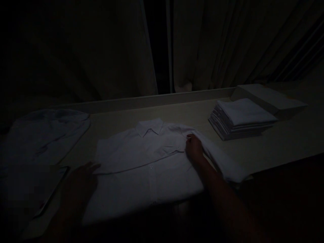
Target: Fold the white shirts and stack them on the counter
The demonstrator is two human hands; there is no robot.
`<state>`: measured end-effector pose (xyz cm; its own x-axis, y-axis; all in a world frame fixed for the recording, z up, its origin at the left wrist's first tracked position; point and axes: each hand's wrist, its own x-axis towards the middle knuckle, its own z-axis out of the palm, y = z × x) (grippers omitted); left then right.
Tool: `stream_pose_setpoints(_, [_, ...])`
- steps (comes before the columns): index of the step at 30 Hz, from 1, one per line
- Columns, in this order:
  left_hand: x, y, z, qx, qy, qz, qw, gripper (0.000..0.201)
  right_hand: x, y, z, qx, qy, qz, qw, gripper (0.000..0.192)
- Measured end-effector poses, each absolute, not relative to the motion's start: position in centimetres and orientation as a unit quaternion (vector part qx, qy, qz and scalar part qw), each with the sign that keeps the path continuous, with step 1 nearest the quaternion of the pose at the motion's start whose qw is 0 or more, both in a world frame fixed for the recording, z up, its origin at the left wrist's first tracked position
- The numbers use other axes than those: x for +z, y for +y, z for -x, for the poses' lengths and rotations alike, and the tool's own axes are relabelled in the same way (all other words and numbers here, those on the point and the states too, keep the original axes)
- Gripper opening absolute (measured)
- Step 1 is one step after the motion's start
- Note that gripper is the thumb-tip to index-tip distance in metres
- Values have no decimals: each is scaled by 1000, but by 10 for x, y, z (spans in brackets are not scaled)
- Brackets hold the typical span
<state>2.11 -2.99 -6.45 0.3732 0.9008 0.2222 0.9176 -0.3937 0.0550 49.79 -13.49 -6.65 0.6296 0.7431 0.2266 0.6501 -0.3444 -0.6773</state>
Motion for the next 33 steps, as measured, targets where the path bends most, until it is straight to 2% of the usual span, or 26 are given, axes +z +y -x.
stream_pose_setpoints(4, [-69, -30, -28, -179, -491, 851, 55, 42, -58, -141, -483, -8, -490, 770, 407, 32])
stream_pose_setpoints(6, [-68, -34, -43, -215, -464, 858, 42, 45, -55, -144, -468, -28, -549, 737, 394, 35])
stream_pose_setpoints(9, [-67, -40, -70, -202, -453, 868, 27, 53, -55, -147, -445, -16, -654, 692, 305, 44])
stream_pose_setpoints(12, [-72, -39, -87, -128, -505, 853, 30, 60, -62, -149, -433, 18, -700, 688, 191, 55])
stream_pose_setpoints(16, [-83, -33, -86, -47, -576, 815, 51, 73, -69, -149, -434, 37, -699, 703, 121, 62])
stream_pose_setpoints(23, [-79, 2, -85, -60, -562, 822, 75, 74, -65, -149, -433, 43, -695, 710, 103, 65])
stream_pose_setpoints(28, [-91, 42, -90, -59, -594, 801, 49, 76, -65, -147, -438, 28, -691, 717, 90, 56])
stream_pose_setpoints(33, [-82, 40, -98, -65, -614, 785, 58, 77, -68, -142, -449, 9, -667, 738, 100, 50])
